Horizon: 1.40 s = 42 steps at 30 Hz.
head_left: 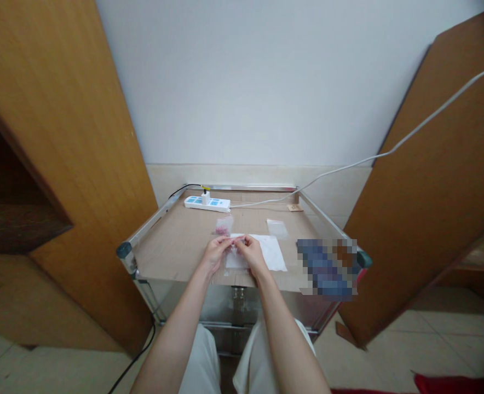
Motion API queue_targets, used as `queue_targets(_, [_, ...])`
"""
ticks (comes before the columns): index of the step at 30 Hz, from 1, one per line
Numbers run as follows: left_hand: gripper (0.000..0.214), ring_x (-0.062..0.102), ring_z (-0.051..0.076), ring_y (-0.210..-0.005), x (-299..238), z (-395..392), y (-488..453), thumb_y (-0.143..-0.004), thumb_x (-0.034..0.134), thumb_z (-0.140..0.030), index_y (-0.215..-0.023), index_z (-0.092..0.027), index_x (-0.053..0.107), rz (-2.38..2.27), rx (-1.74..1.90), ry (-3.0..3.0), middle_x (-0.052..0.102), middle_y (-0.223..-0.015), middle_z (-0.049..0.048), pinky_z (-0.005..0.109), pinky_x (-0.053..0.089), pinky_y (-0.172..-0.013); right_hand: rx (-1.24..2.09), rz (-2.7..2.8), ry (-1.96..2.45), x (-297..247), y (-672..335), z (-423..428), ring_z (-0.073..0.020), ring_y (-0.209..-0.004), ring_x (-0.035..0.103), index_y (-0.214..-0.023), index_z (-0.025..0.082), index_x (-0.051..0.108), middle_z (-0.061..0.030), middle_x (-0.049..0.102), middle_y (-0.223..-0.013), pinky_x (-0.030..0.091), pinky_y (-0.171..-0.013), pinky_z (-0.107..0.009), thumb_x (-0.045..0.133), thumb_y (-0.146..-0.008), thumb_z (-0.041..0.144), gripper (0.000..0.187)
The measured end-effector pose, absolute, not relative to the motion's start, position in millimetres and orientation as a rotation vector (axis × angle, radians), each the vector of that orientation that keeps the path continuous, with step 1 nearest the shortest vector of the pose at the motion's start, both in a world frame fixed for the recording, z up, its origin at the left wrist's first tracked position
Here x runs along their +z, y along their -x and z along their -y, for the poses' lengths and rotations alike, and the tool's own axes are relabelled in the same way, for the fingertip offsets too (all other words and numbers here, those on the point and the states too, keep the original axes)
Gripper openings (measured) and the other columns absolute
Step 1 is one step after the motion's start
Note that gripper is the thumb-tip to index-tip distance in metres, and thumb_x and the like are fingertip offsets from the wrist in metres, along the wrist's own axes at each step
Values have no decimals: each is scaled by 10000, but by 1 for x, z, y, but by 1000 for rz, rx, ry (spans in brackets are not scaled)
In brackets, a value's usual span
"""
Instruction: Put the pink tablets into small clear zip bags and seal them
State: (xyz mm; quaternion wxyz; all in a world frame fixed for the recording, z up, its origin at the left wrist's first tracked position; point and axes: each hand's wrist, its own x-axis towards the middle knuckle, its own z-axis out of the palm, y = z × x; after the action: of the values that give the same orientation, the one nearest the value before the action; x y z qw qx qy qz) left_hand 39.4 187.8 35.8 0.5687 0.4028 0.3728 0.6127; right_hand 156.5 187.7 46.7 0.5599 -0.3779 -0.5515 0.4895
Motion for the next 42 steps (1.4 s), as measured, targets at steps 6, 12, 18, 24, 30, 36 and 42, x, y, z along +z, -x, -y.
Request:
queue_targets(6, [165,517,68,-552,36,-187,-40,-558,668,-214,-667,-99,628,-890,1448,-956,609,-612,20,169,385,-543,1117,1321,879,45,-157,-189,-90,-479,454,-682,133,594,6,574,-563,345,-475,-200,535,-621,286,174])
queue_targets(12, [177,521,78,-564,36,-187,-41,-564,664,-220,-684,-96,629,-906,1455,-975,614,-630,30,181,386,-549,1115,1321,887,50,-157,-186,-89,-470,454,-665,136,595,12,575,-550,345,-479,-201,540,-618,273,156])
queue_targets(18, [180,519,79,-559,35,-188,-40,-561,665,-228,-682,-99,630,-902,1452,-986,613,-625,28,185,382,-544,1122,1315,882,52,-157,-184,-90,-484,465,-659,135,600,6,584,-564,351,-488,-200,539,-619,260,144])
queue_targets(24, [186,518,79,-553,34,-188,-41,-551,670,-234,-676,-103,626,-902,1456,-990,608,-616,24,187,386,-545,1150,1302,859,55,-158,-183,-90,-478,462,-665,132,607,4,581,-557,346,-468,-196,535,-615,261,156])
queue_targets(30, [190,522,78,-560,37,-186,-41,-555,669,-235,-687,-106,625,-913,1454,-996,615,-633,28,180,388,-542,1129,1302,881,54,-158,-183,-86,-471,456,-656,130,611,6,578,-549,342,-465,-193,537,-613,249,146])
queue_targets(36, [217,522,73,-550,41,-183,-42,-549,676,-243,-709,-105,632,-931,1464,-973,626,-659,39,176,390,-534,1076,1272,895,52,-158,-187,-91,-484,473,-621,137,607,-5,588,-557,350,-467,-192,531,-613,255,141])
queue_targets(42, [242,529,78,-537,41,-184,-42,-529,687,-262,-709,-111,627,-936,1469,-948,633,-664,42,179,394,-516,1038,1217,943,54,-160,-188,-89,-438,451,-582,145,594,-11,592,-540,347,-438,-196,531,-598,265,136])
